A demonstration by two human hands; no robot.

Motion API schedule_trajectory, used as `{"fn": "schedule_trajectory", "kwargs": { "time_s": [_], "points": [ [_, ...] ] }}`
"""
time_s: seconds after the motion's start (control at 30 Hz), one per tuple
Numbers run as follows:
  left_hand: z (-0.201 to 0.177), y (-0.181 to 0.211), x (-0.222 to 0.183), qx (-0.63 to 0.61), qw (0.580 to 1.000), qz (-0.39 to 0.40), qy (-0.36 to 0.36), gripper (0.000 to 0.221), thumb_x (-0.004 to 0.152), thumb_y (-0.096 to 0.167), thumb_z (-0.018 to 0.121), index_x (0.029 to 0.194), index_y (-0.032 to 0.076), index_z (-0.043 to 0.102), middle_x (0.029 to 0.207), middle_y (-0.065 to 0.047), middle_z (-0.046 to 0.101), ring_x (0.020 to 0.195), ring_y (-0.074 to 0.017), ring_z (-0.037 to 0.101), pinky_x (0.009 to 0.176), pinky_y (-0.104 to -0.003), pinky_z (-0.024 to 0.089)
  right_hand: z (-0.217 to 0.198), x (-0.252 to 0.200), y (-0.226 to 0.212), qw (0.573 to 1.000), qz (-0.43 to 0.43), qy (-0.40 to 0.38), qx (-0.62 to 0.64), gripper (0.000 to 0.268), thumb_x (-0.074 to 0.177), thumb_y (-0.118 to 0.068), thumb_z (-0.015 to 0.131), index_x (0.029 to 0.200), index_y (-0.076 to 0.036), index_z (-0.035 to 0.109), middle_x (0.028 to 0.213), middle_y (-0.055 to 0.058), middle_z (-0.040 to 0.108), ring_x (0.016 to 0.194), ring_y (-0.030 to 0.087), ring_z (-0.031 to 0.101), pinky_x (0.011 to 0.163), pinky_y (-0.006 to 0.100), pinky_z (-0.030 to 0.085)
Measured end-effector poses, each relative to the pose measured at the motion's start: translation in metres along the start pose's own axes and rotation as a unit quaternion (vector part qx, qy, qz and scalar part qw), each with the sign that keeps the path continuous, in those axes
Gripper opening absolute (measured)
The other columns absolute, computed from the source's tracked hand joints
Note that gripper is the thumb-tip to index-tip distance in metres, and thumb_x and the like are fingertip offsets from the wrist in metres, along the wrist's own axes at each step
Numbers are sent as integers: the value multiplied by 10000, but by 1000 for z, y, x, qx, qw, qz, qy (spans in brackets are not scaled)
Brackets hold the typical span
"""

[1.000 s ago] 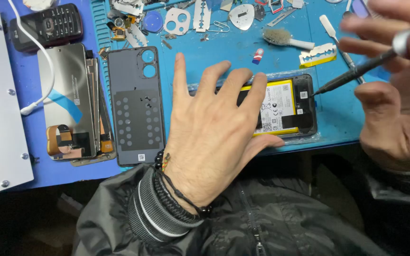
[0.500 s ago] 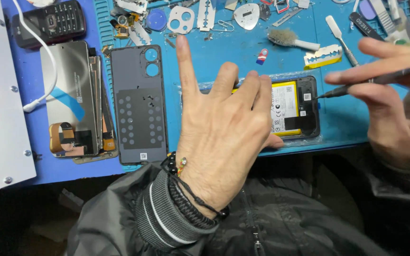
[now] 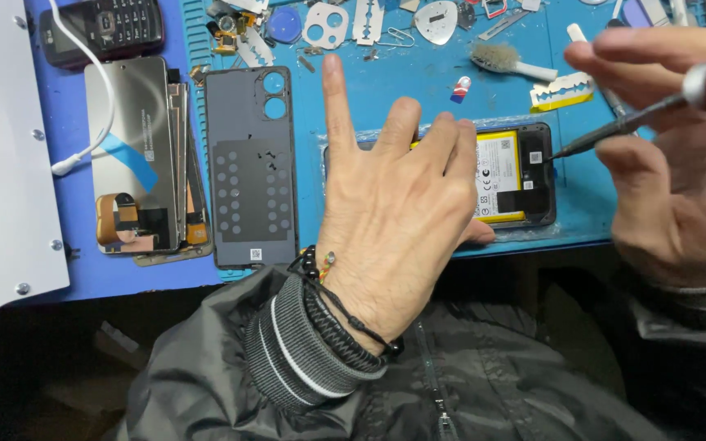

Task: Repairing a smartphone by screwing in internal components.

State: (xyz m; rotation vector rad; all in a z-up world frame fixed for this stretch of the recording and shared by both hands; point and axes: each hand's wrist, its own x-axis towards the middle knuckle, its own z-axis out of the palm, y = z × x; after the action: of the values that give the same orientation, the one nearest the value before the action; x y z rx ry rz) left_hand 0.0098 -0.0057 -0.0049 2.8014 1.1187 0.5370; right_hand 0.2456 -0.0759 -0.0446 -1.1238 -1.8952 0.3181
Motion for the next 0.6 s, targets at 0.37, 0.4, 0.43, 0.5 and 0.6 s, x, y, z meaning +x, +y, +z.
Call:
{"fn": "schedule_trajectory", "kwargs": {
  "time_s": [0.37, 0.4, 0.43, 0.5, 0.6],
  "points": [
    [3, 1, 0, 12, 1000, -4, 12, 698, 613, 488, 912, 1105, 20, 749, 976, -61, 644, 1029, -280, 530, 1239, -761, 53, -5, 13, -2, 996, 53, -67, -25, 251, 1146, 252, 466, 1382, 218, 388, 1254, 353, 648, 1304, 498, 675, 1314, 606, 547],
    [3, 1, 0, 13, 1000, -4, 12, 698, 613, 488, 912, 1105, 20, 749, 976, -61, 644, 1029, -280, 530, 1239, -761, 53, -11, -10, 21, 996, 52, -67, -25, 251, 1146, 252, 466, 1382, 218, 388, 1254, 353, 648, 1304, 498, 675, 1314, 606, 547],
    [3, 1, 0, 8, 1000, -5, 12, 675, 615, 479, 912, 1086, 24, 751, 960, -60, 639, 1018, -279, 531, 1238, -764, 52, -16, -33, 45, 959, -28, -141, -243, 360, 1060, 128, 600, 1414, 135, 534, 1300, 260, 690, 1265, 355, 675, 1220, 479, 573],
    [3, 1, 0, 4, 1000, -8, 13, 651, 617, 470, 912, 1068, 28, 753, 943, -59, 634, 1007, -278, 532, 1236, -768, 51, -16, -34, 46, 865, -109, -204, -446, 477, 970, 7, 738, 1442, 53, 682, 1343, 166, 734, 1222, 213, 678, 1123, 354, 603],
    [4, 1, 0, 13, 1000, -12, 20, 704, 596, 501, 920, 1089, 25, 757, 938, -62, 650, 1001, -270, 537, 1239, -765, 64, -4, 7, -1, 998, 41, -40, -20, 329, 1104, 323, 621, 1372, 237, 451, 1375, 375, 575, 1226, 424, 682, 1127, 463, 591]
  ]
}}
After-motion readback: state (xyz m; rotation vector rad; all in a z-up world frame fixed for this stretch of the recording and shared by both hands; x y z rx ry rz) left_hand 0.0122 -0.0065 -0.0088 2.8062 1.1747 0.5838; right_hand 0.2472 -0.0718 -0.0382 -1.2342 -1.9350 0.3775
